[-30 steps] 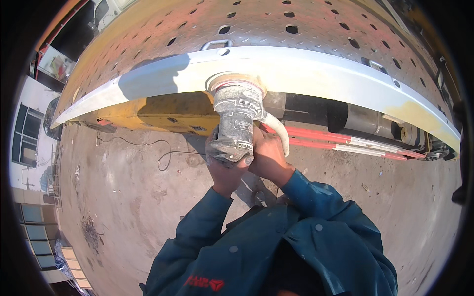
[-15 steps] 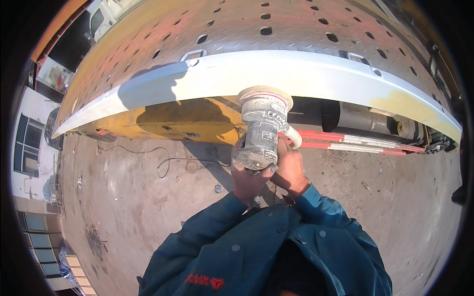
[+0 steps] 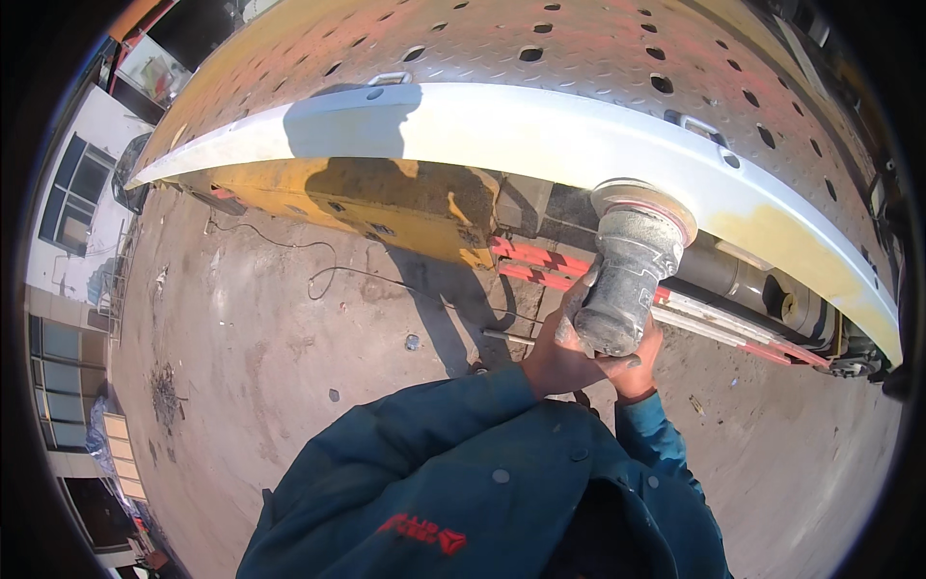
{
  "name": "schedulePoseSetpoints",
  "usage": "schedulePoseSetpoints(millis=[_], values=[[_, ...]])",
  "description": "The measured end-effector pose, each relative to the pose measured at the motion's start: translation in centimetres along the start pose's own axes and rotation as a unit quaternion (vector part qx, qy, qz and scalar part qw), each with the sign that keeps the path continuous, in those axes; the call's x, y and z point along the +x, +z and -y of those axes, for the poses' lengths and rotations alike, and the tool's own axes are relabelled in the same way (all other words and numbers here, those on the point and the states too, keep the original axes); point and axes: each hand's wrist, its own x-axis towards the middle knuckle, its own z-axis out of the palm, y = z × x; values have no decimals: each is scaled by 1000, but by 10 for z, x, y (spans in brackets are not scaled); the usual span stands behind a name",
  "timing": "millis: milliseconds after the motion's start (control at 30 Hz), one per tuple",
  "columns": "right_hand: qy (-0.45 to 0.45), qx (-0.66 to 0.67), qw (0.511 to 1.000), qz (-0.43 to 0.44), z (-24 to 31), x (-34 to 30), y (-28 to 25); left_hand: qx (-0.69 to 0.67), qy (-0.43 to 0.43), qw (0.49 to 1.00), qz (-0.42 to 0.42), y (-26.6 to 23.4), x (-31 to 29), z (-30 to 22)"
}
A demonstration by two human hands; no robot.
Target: The person uses an orbital sander to smooth the surface of a white car bumper resting on a yellow metal workbench. The person moves the sander along the length of the bumper, occasionally adjusting grip and position.
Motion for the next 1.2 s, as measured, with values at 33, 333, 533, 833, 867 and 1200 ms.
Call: schedulePoseSetpoints(millis=[33, 333, 533, 833, 867, 1200], values=[[-4, -5, 1000, 9, -4, 3, 0, -9, 1, 1000, -5, -1, -2, 9], [-112, -111, 985, 68, 3, 41, 68, -40, -115, 989, -80, -78, -14, 38], [-204, -111, 970, 75, 54, 71, 136, -31, -71, 986, -147, -161, -22, 33], [-132, -43, 985, 98, 126, 74, 139, -50, -57, 980, -181, -186, -7, -30], [-115, -20, 990, 80, 128, 71, 135, 5, -42, 986, -160, -181, -2, -34], [36, 90, 994, 40, 93, 30, 112, 88, -40, 995, -38, -143, 12, -42]])
